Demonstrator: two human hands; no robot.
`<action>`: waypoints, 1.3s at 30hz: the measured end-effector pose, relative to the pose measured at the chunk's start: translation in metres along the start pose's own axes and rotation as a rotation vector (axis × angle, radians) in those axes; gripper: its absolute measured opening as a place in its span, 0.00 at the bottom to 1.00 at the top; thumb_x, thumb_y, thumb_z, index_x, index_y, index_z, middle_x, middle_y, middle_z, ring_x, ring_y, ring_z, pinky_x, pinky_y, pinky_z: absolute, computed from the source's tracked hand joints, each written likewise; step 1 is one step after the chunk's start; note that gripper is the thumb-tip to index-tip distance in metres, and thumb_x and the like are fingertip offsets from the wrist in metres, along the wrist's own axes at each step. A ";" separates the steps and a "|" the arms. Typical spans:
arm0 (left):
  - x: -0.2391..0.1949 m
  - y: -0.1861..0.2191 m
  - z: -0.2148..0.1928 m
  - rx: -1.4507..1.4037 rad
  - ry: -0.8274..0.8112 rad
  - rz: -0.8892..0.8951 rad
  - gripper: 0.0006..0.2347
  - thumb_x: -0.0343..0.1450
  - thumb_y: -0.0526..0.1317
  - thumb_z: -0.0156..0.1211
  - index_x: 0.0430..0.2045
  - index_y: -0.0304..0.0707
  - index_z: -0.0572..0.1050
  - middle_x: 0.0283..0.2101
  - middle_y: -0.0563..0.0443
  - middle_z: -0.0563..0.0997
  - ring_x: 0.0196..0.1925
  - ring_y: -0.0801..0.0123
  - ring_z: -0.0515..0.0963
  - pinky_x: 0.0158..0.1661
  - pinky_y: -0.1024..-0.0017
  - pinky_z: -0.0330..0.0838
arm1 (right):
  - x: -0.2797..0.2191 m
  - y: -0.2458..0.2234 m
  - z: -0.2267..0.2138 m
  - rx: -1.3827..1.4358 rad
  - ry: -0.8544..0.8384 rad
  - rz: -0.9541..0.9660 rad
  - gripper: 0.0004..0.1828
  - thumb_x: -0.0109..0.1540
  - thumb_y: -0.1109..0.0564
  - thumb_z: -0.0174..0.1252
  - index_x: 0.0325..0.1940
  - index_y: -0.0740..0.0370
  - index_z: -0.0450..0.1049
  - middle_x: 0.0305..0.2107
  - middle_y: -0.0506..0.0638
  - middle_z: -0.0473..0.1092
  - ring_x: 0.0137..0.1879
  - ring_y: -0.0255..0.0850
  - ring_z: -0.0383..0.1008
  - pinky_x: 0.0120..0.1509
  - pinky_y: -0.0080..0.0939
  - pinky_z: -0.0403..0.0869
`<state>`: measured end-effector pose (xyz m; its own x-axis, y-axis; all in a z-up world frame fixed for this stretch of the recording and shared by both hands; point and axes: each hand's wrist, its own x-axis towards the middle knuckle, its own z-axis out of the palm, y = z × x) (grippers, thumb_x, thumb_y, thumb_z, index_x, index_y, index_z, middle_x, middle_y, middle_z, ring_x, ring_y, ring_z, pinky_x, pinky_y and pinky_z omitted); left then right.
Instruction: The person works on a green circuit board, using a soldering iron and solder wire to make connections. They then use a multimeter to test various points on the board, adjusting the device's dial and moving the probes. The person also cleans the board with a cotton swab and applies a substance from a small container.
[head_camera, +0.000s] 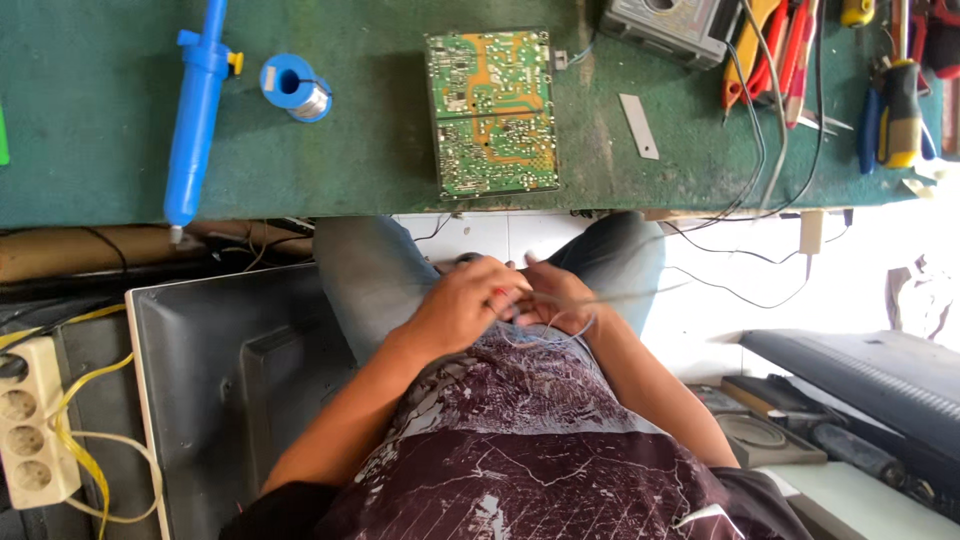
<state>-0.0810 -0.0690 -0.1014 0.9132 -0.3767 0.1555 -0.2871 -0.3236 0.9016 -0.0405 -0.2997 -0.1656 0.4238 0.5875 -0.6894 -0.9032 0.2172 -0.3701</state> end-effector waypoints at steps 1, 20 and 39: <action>0.007 0.015 -0.003 0.002 -0.058 0.055 0.10 0.82 0.41 0.50 0.53 0.51 0.78 0.39 0.50 0.80 0.40 0.60 0.82 0.46 0.62 0.77 | 0.013 0.004 -0.005 0.145 -0.018 0.051 0.35 0.71 0.39 0.52 0.62 0.79 0.68 0.44 0.72 0.76 0.48 0.65 0.83 0.51 0.65 0.83; -0.049 0.073 -0.125 0.041 0.176 -0.057 0.16 0.78 0.41 0.49 0.56 0.40 0.81 0.46 0.43 0.84 0.46 0.48 0.86 0.47 0.57 0.79 | -0.057 -0.015 -0.139 0.486 0.662 -0.709 0.07 0.75 0.42 0.57 0.49 0.43 0.75 0.26 0.31 0.54 0.25 0.25 0.51 0.22 0.22 0.48; 0.168 0.007 -0.190 0.111 0.239 -0.433 0.17 0.77 0.45 0.54 0.60 0.44 0.80 0.64 0.51 0.82 0.68 0.66 0.79 0.62 0.68 0.72 | -0.086 -0.127 0.112 -1.626 0.457 -1.509 0.06 0.66 0.68 0.65 0.45 0.64 0.84 0.46 0.54 0.81 0.47 0.44 0.84 0.50 0.42 0.82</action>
<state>0.1255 0.0298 0.0081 0.9922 0.0180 -0.1237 0.1160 -0.5010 0.8577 0.0297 -0.2902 0.0107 0.7214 0.4484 0.5278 0.6863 -0.5650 -0.4580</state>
